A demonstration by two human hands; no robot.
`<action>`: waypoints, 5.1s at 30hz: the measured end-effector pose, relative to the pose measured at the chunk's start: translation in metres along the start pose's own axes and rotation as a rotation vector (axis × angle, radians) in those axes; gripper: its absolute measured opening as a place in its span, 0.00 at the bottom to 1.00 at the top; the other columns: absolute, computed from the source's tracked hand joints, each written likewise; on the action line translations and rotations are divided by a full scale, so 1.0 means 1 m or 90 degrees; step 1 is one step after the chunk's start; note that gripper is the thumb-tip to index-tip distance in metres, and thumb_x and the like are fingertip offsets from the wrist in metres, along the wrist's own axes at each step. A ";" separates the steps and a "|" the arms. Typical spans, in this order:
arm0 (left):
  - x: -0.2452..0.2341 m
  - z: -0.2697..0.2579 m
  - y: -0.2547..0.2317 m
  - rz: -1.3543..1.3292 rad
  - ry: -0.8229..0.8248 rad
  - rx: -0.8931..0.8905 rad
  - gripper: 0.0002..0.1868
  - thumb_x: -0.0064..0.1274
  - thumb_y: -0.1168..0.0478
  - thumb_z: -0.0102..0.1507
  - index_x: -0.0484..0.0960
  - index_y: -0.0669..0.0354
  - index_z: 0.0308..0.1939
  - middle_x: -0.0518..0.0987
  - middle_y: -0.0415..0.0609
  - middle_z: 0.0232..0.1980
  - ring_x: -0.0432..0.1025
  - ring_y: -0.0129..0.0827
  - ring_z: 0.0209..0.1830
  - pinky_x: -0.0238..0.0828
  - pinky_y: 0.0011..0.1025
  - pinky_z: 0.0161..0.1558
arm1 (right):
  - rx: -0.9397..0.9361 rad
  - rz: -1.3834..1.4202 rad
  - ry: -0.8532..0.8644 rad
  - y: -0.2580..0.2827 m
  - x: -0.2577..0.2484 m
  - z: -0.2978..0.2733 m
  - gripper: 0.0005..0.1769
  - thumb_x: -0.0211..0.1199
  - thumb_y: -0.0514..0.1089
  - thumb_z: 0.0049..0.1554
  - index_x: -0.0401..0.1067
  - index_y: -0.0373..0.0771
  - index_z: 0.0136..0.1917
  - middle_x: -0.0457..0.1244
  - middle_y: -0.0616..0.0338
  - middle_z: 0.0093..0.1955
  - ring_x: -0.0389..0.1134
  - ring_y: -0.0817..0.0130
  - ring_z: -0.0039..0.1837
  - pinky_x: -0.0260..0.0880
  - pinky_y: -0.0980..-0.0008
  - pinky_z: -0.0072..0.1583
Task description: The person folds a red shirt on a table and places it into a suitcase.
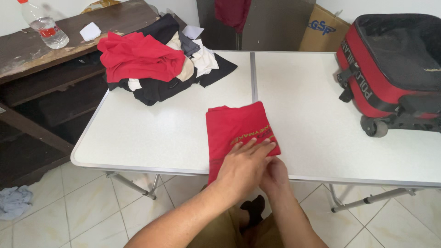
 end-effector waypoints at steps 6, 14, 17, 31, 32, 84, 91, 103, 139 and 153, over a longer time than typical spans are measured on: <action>0.018 0.002 -0.085 -0.022 0.057 0.036 0.23 0.48 0.56 0.68 0.74 0.57 0.67 0.74 0.57 0.70 0.65 0.59 0.70 0.56 0.60 0.67 | 0.061 -0.113 0.015 -0.019 0.036 0.026 0.31 0.46 0.50 0.68 0.55 0.34 0.79 0.51 0.41 0.79 0.50 0.44 0.78 0.49 0.48 0.76; 0.017 -0.024 -0.088 -0.474 -0.210 0.095 0.23 0.45 0.66 0.73 0.70 0.58 0.73 0.74 0.55 0.74 0.66 0.47 0.81 0.60 0.47 0.81 | -0.223 -0.607 0.004 0.109 0.106 0.101 0.35 0.49 0.56 0.66 0.53 0.37 0.80 0.47 0.39 0.81 0.44 0.41 0.81 0.46 0.46 0.77; 0.040 -0.031 -0.047 -0.802 -0.264 -0.254 0.24 0.42 0.69 0.75 0.68 0.59 0.76 0.70 0.70 0.64 0.59 0.60 0.61 0.58 0.52 0.62 | -0.410 -0.870 -0.030 0.146 0.120 0.150 0.37 0.50 0.58 0.66 0.52 0.39 0.81 0.45 0.38 0.82 0.41 0.40 0.82 0.44 0.45 0.77; 0.062 -0.022 -0.003 -0.121 -0.173 -0.043 0.32 0.43 0.63 0.71 0.54 0.67 0.79 0.55 0.63 0.83 0.47 0.55 0.86 0.44 0.50 0.81 | -0.218 -1.466 -0.097 0.076 0.016 0.187 0.40 0.44 0.66 0.65 0.45 0.46 0.83 0.37 0.49 0.86 0.33 0.51 0.87 0.31 0.43 0.80; 0.074 0.002 0.001 -0.060 -0.114 -0.041 0.34 0.42 0.61 0.71 0.53 0.72 0.79 0.52 0.66 0.83 0.44 0.58 0.85 0.40 0.52 0.79 | -0.200 -1.469 -0.114 0.077 0.016 0.189 0.41 0.44 0.66 0.65 0.44 0.44 0.83 0.36 0.49 0.86 0.32 0.51 0.86 0.30 0.42 0.80; 0.089 0.022 0.015 0.146 0.199 -0.097 0.60 0.46 0.26 0.56 0.47 0.62 0.79 0.41 0.67 0.81 0.29 0.63 0.80 0.18 0.77 0.65 | -0.220 -1.512 0.127 0.080 0.003 -0.006 0.42 0.43 0.64 0.65 0.43 0.40 0.83 0.38 0.52 0.86 0.33 0.56 0.86 0.30 0.43 0.79; 0.049 -0.007 0.042 0.235 0.295 -0.125 0.61 0.36 0.22 0.61 0.43 0.74 0.77 0.40 0.69 0.81 0.29 0.54 0.82 0.21 0.64 0.73 | -0.150 -1.632 0.065 0.093 0.009 -0.009 0.44 0.40 0.67 0.65 0.39 0.40 0.83 0.34 0.53 0.86 0.30 0.60 0.86 0.27 0.41 0.78; 0.097 0.051 0.083 0.288 -0.001 -0.058 0.35 0.32 0.52 0.70 0.55 0.75 0.76 0.50 0.68 0.81 0.40 0.55 0.83 0.32 0.53 0.77 | -0.408 -1.524 -0.031 0.086 0.008 0.052 0.37 0.42 0.56 0.66 0.51 0.31 0.80 0.45 0.41 0.83 0.41 0.51 0.84 0.37 0.46 0.79; 0.163 0.146 0.165 0.093 -0.019 -0.182 0.34 0.36 0.54 0.70 0.55 0.67 0.78 0.55 0.62 0.81 0.45 0.50 0.83 0.37 0.47 0.78 | -0.300 -1.429 -0.032 0.086 0.000 0.172 0.42 0.39 0.63 0.67 0.44 0.33 0.82 0.41 0.47 0.85 0.37 0.55 0.86 0.33 0.50 0.80; 0.126 0.139 0.130 0.145 0.149 -0.246 0.48 0.38 0.30 0.64 0.51 0.56 0.80 0.44 0.55 0.84 0.32 0.46 0.85 0.23 0.46 0.79 | -0.096 -1.553 -0.241 0.124 -0.001 0.145 0.44 0.33 0.70 0.64 0.41 0.44 0.84 0.34 0.51 0.87 0.27 0.56 0.87 0.22 0.30 0.77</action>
Point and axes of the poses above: each hand's wrist, its own z-axis towards the middle knuckle, its own x-axis out of the palm, y = z × x, the point moved 3 cm from there along z, towards the middle knuckle
